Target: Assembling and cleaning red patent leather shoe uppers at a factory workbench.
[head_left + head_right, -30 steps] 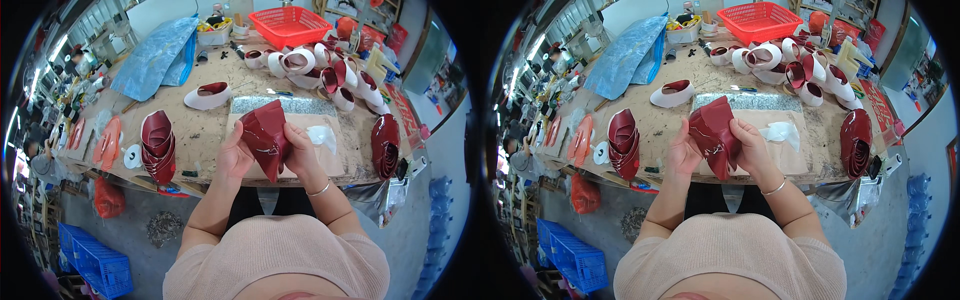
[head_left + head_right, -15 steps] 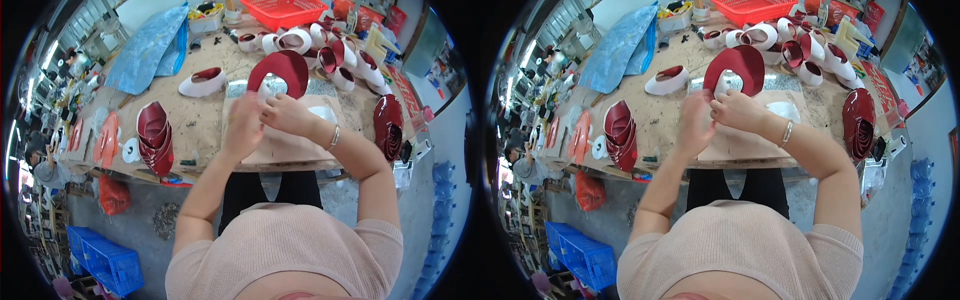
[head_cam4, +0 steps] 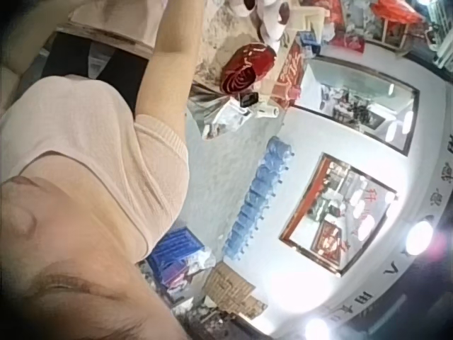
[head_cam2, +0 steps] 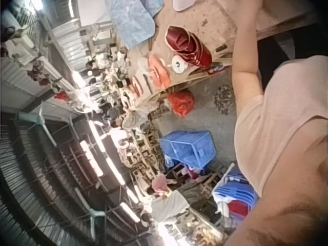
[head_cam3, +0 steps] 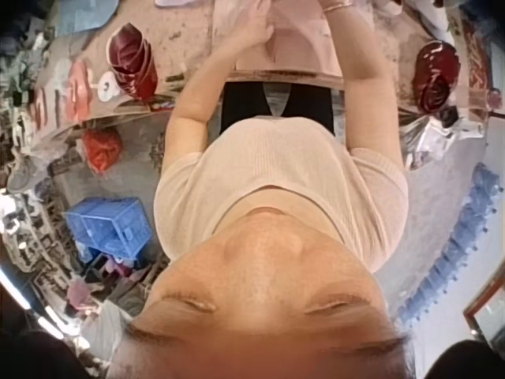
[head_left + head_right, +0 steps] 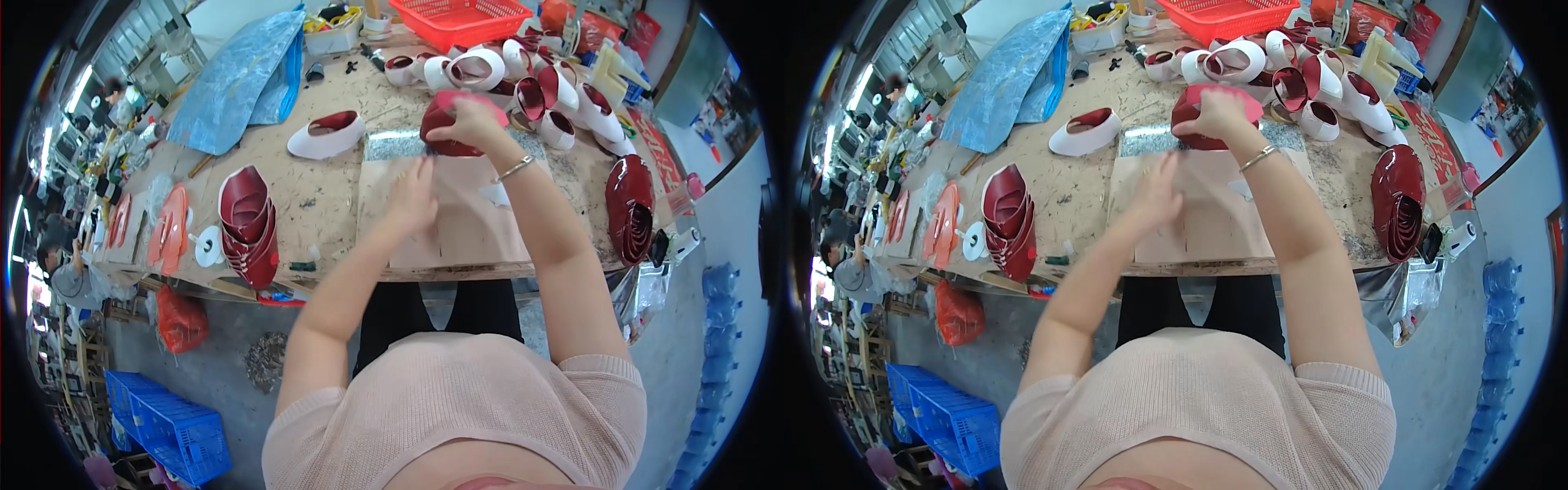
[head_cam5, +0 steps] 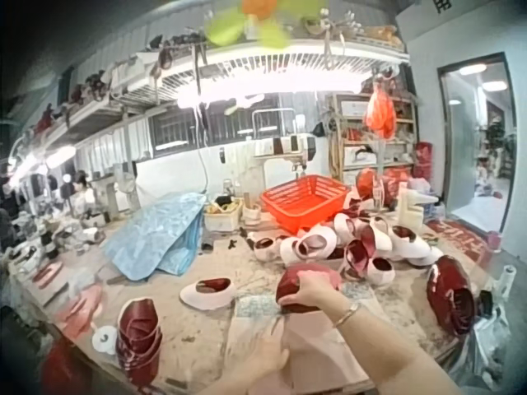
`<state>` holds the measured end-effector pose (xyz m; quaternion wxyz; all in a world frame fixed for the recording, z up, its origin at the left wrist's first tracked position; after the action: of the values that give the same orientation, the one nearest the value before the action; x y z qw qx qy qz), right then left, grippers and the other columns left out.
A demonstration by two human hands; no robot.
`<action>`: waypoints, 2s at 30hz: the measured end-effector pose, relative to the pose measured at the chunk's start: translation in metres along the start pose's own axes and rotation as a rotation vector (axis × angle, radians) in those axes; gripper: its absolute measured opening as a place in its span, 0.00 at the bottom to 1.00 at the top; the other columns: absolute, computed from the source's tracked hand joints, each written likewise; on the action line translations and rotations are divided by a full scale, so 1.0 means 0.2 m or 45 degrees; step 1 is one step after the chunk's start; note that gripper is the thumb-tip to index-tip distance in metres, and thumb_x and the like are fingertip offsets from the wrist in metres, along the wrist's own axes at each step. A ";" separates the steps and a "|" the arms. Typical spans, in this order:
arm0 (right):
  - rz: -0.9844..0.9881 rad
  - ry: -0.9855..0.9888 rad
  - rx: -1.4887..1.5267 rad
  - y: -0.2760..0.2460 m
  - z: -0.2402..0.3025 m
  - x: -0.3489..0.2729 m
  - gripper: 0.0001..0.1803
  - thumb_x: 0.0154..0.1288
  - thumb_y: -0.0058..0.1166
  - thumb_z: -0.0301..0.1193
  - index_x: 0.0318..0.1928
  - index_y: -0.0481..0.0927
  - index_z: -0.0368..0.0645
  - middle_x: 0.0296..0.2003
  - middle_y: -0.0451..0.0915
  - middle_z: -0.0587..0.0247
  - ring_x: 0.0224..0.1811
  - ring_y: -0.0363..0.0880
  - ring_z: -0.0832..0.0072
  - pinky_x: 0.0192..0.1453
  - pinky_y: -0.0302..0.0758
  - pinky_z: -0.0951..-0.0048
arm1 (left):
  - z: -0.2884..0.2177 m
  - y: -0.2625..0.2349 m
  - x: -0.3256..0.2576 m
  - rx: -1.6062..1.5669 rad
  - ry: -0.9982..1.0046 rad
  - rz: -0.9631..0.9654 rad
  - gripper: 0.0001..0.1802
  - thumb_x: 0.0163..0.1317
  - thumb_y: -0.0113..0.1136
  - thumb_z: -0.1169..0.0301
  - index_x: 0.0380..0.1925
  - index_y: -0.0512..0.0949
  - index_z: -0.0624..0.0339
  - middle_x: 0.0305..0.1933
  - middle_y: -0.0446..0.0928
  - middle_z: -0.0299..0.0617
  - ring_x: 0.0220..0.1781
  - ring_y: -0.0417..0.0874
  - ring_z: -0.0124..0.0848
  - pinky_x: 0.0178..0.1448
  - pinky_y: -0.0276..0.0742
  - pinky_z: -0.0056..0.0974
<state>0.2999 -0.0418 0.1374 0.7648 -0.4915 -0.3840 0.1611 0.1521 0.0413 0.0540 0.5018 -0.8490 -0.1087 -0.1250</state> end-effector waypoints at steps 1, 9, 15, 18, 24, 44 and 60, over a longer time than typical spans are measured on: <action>0.357 0.171 0.121 0.12 -0.06 0.02 0.33 0.44 0.71 0.42 0.48 0.78 0.35 0.43 0.80 0.51 0.51 0.77 0.56 0.56 0.73 0.59 | -0.01 0.00 -0.07 -0.051 0.048 -0.080 0.41 0.50 0.59 0.75 0.67 0.57 0.63 0.69 0.59 0.57 0.70 0.61 0.52 0.67 0.63 0.51; 0.011 -1.192 -0.238 0.21 0.44 -0.47 0.08 0.53 0.55 0.33 0.30 0.82 0.44 0.31 0.79 0.65 0.39 0.78 0.68 0.41 0.76 0.64 | -0.14 -0.43 -0.22 0.705 0.640 -0.288 0.44 0.50 0.64 0.72 0.68 0.56 0.61 0.63 0.67 0.55 0.70 0.64 0.46 0.74 0.55 0.50; 0.044 -1.320 -0.439 -0.02 0.39 -0.79 0.08 0.51 0.56 0.35 0.26 0.80 0.45 0.30 0.75 0.68 0.38 0.76 0.70 0.46 0.75 0.63 | 0.01 -0.09 -0.29 0.978 0.724 -0.074 0.19 0.54 0.54 0.68 0.47 0.76 0.58 0.33 0.76 0.44 0.55 0.77 0.48 0.73 0.58 0.49; -0.173 -1.255 -0.314 -0.06 0.37 -0.91 0.06 0.50 0.55 0.34 0.26 0.80 0.46 0.29 0.73 0.69 0.37 0.75 0.71 0.54 0.73 0.58 | -0.20 -0.11 -0.33 1.004 0.814 -0.238 0.05 0.50 0.54 0.69 0.23 0.77 0.55 0.28 0.70 0.42 0.52 0.77 0.51 0.73 0.56 0.54; -0.232 -1.118 -0.492 -0.01 0.32 -1.00 0.10 0.52 0.52 0.33 0.34 0.78 0.42 0.29 0.73 0.67 0.39 0.73 0.70 0.54 0.72 0.55 | -0.22 -0.05 -0.37 0.960 1.032 -0.390 0.04 0.51 0.54 0.65 0.25 0.77 0.48 0.38 0.71 0.34 0.59 0.72 0.39 0.73 0.48 0.58; 0.498 -0.374 -0.023 0.09 0.20 -0.66 0.09 0.56 0.56 0.33 0.31 0.79 0.39 0.25 0.82 0.56 0.33 0.81 0.59 0.50 0.71 0.62 | -0.06 -0.10 -0.15 0.413 0.189 0.349 0.11 0.58 0.59 0.58 0.31 0.84 0.50 0.34 0.81 0.39 0.50 0.76 0.37 0.63 0.51 0.56; 0.781 -0.198 -0.103 0.15 0.20 -0.55 0.13 0.50 0.65 0.39 0.30 0.84 0.42 0.29 0.83 0.55 0.36 0.83 0.59 0.45 0.76 0.61 | -0.07 -0.09 -0.02 0.423 -0.225 0.776 0.19 0.55 0.62 0.52 0.34 0.85 0.56 0.33 0.83 0.47 0.46 0.80 0.40 0.57 0.57 0.51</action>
<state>0.2034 -0.0709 0.0724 0.6289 -0.6004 -0.2814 0.4060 0.1409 0.0364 0.0738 0.6359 -0.7567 0.0877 0.1237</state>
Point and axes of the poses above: each hand's wrist, its own x-axis towards the middle knuckle, its own y-axis out of the palm, z = x × y, the point moved 5 cm from there along x, towards the middle knuckle
